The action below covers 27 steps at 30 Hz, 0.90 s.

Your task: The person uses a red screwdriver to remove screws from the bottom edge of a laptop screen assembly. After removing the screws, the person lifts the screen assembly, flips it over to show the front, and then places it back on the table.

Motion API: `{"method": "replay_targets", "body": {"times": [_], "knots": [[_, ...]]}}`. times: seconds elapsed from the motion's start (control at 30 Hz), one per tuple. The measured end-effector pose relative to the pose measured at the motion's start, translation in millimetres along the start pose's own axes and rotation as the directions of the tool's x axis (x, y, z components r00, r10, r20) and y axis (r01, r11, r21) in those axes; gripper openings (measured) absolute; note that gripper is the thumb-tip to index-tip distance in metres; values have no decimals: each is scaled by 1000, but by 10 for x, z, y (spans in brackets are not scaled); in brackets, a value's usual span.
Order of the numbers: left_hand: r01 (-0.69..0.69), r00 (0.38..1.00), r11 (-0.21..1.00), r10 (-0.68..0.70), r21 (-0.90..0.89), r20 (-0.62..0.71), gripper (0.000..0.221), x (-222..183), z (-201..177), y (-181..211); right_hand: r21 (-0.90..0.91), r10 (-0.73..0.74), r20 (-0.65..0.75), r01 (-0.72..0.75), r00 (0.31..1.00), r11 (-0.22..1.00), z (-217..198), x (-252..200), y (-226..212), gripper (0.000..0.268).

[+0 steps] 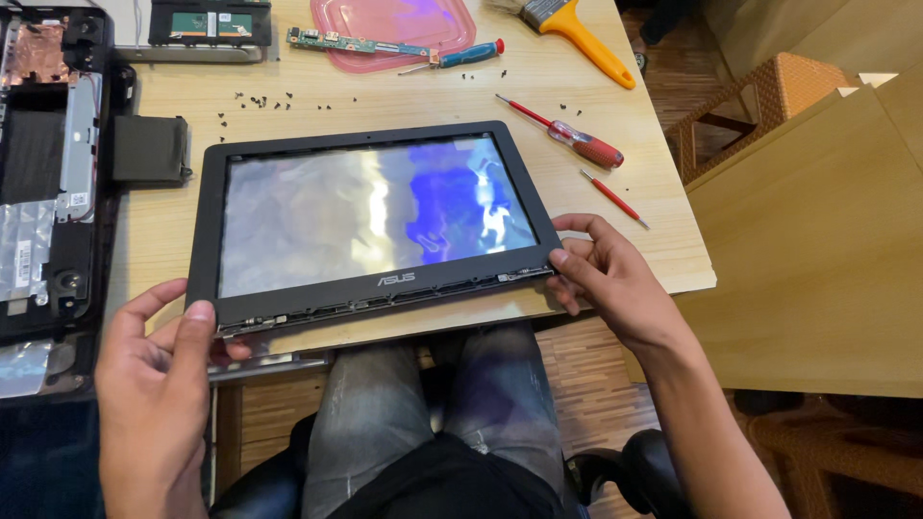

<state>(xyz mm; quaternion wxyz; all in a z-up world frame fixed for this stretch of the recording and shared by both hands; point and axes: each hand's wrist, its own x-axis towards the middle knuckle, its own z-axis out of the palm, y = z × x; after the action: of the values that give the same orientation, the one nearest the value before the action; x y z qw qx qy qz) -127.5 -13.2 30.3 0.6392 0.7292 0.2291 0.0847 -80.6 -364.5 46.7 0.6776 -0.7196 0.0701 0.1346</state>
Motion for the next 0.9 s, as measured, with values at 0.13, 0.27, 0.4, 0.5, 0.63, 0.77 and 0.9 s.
{"method": "replay_targets", "body": {"times": [0.13,0.27,0.4,0.5,0.63,0.77,0.9], "knots": [[-5,999,1000,5,2,42,31,85,-60,-87,134,90,7,-90,996,987,26,32,25,25],[9,997,1000,-9,1,72,24,126,-81,-106,184,102,48,-109,994,977,15,64,92,13],[39,997,999,-39,0,64,28,162,-48,-109,159,51,76,-63,996,985,16,35,83,15],[67,997,992,-62,-102,54,25,243,-62,-189,128,59,94,-70,994,989,-1,20,90,15],[-76,996,997,76,-4,54,20,222,9,-60,151,-113,163,88,980,985,-4,-4,108,30],[-203,979,976,200,76,38,22,210,118,116,-1,-229,97,230,969,973,-1,-53,24,27],[-320,943,934,300,157,143,24,250,135,166,-25,-309,41,310,950,950,-51,-7,48,32]]}}
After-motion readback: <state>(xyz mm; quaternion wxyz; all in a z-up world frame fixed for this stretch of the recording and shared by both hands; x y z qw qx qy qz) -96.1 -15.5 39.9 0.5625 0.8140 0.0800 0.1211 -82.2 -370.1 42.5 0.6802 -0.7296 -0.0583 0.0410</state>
